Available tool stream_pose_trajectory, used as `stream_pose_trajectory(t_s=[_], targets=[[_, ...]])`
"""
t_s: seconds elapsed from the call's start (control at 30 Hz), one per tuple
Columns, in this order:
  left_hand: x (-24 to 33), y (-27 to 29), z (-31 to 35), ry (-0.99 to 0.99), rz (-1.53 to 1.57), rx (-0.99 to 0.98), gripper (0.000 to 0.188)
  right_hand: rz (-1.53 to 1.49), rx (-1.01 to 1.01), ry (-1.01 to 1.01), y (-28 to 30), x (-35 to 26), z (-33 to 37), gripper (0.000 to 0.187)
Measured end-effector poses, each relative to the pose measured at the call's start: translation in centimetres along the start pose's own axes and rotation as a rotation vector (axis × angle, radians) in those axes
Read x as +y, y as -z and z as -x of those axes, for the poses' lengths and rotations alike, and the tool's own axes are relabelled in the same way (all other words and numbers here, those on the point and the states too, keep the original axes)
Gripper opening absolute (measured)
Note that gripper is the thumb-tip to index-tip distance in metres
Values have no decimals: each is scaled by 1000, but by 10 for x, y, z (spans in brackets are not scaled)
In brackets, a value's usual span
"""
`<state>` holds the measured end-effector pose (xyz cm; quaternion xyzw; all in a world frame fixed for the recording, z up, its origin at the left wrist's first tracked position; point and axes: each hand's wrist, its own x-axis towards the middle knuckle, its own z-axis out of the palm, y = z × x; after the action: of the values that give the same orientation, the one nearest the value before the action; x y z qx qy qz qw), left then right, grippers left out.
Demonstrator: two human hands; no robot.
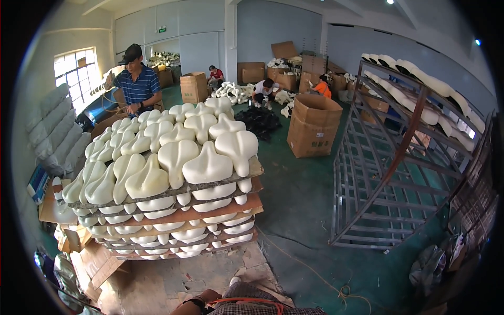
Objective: The recorder uses a spray gun to apply adhesive or coating to a stack of foam bicycle seat pads in a factory setting.
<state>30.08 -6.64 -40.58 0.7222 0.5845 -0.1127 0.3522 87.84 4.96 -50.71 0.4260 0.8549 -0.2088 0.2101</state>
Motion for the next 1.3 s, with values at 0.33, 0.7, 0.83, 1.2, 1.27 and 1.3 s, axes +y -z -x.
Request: stream_pose_trajectory(t_s=[0.33, 0.7, 0.83, 1.2, 1.27, 1.3], targets=[[1, -5, 3, 14, -21, -19, 29, -4, -71, 14, -15, 10, -12, 43], [2, -16, 11, 60, 33, -23, 31, -8, -9, 35, 31, -15, 5, 42], [2, -10, 9, 16, 31, -8, 32, 70, -57, 66, 36, -15, 2, 41], [-5, -11, 6, -41, -36, -6, 30, 108, 138, 244, 11, -6, -6, 25], [-4, -6, 2, -61, -42, -17, 30, 108, 124, 216, -4, 4, -10, 26], [-4, -5, 3, -65, -46, -22, 30, 111, 113, 203, -5, 4, -12, 26]])
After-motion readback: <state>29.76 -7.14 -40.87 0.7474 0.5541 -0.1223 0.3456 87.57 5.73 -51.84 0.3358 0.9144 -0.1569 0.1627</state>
